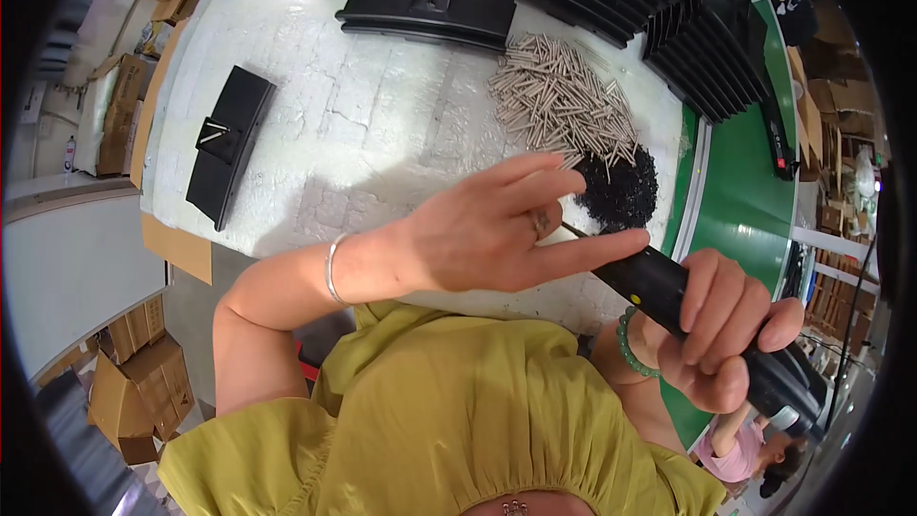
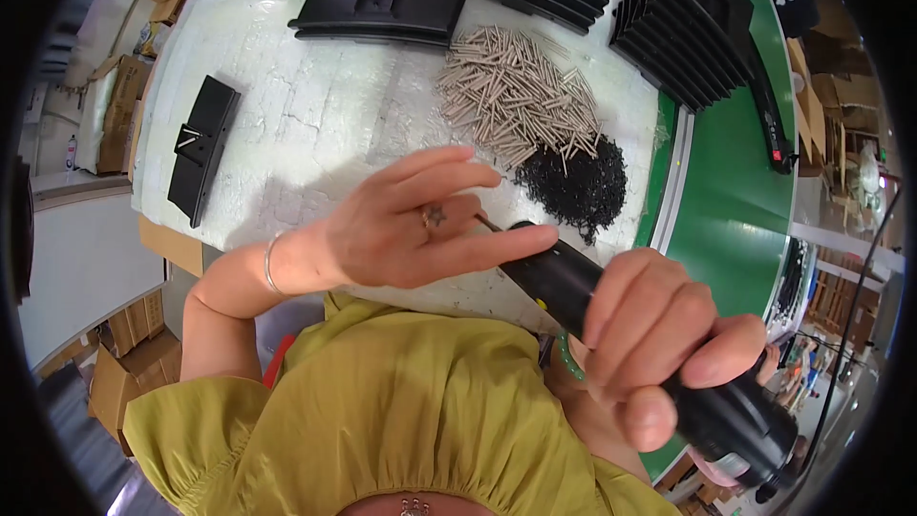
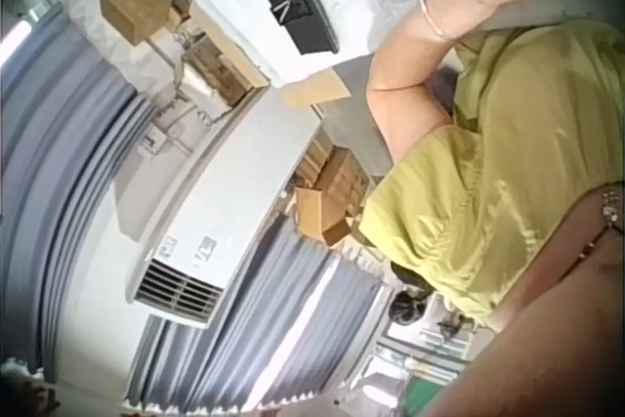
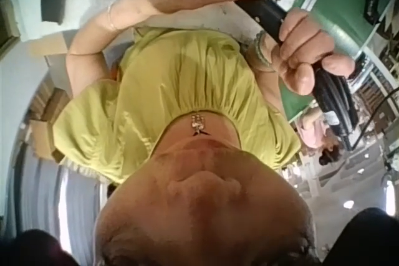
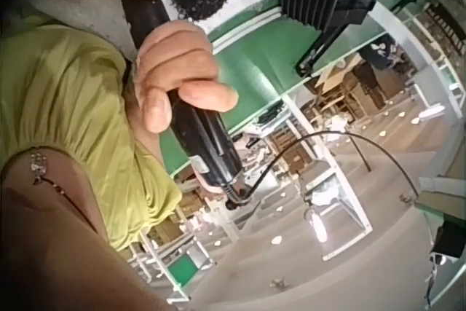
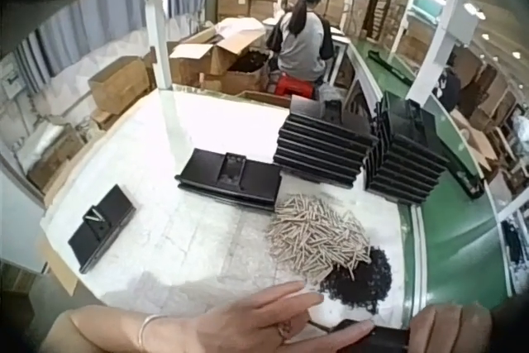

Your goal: Assembling small black plastic components by inserting metal pins using an electric screwdriver at a manufacturing workbench.

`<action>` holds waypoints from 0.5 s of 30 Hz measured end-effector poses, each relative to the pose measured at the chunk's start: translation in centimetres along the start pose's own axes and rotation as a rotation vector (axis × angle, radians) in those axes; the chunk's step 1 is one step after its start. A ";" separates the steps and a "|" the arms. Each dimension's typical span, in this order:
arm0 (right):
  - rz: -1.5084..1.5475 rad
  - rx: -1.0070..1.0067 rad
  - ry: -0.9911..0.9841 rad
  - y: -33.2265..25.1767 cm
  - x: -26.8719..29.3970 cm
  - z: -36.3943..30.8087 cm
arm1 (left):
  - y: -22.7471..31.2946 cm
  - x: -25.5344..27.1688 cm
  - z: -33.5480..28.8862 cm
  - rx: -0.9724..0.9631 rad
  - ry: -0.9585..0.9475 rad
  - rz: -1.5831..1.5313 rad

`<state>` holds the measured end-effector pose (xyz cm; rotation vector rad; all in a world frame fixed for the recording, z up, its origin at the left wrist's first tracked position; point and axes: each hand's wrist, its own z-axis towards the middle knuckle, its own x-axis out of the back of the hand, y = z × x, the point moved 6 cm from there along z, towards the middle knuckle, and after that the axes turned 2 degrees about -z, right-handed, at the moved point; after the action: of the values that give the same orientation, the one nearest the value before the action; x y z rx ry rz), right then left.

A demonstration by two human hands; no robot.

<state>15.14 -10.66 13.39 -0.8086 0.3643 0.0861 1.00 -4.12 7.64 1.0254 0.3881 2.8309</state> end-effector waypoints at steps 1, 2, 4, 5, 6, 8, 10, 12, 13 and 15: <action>-0.009 -0.007 0.006 0.0 0.0 0.0 | -0.1 0.2 0.2 0.003 0.000 -0.013; -0.035 -0.014 -0.076 0.1 -0.6 0.1 | -0.6 -0.3 0.2 0.036 -0.108 -0.078; -0.037 -0.046 -0.197 0.3 -1.0 0.4 | -1.3 -0.8 -0.2 0.093 -0.261 -0.225; -0.048 -0.063 -0.186 0.6 -0.8 0.6 | -1.4 -0.8 -0.3 0.100 -0.263 -0.247; -0.001 -0.056 -0.166 0.9 -0.8 0.8 | -1.2 -0.6 -0.4 0.038 -0.217 -0.194; 0.003 -0.071 -0.102 1.1 -0.8 1.0 | -1.0 -0.3 -0.2 -0.042 -0.238 -0.148; -0.009 -0.125 -0.126 1.3 -0.4 1.1 | -1.8 -0.3 -0.1 0.038 -0.282 -0.230; -0.022 -0.147 -0.142 1.3 -0.2 1.0 | -2.8 -1.4 -0.4 0.215 -0.315 -0.398; -0.023 -0.158 -0.122 1.4 0.1 0.9 | -2.7 -1.7 -0.5 0.212 -0.318 -0.399; -0.019 -0.166 -0.105 1.5 0.4 0.7 | -2.7 -2.2 -0.5 0.250 -0.328 -0.452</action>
<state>15.41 -9.10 12.69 -0.9676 0.2527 0.1420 2.39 -2.02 5.19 1.2335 0.8301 2.2100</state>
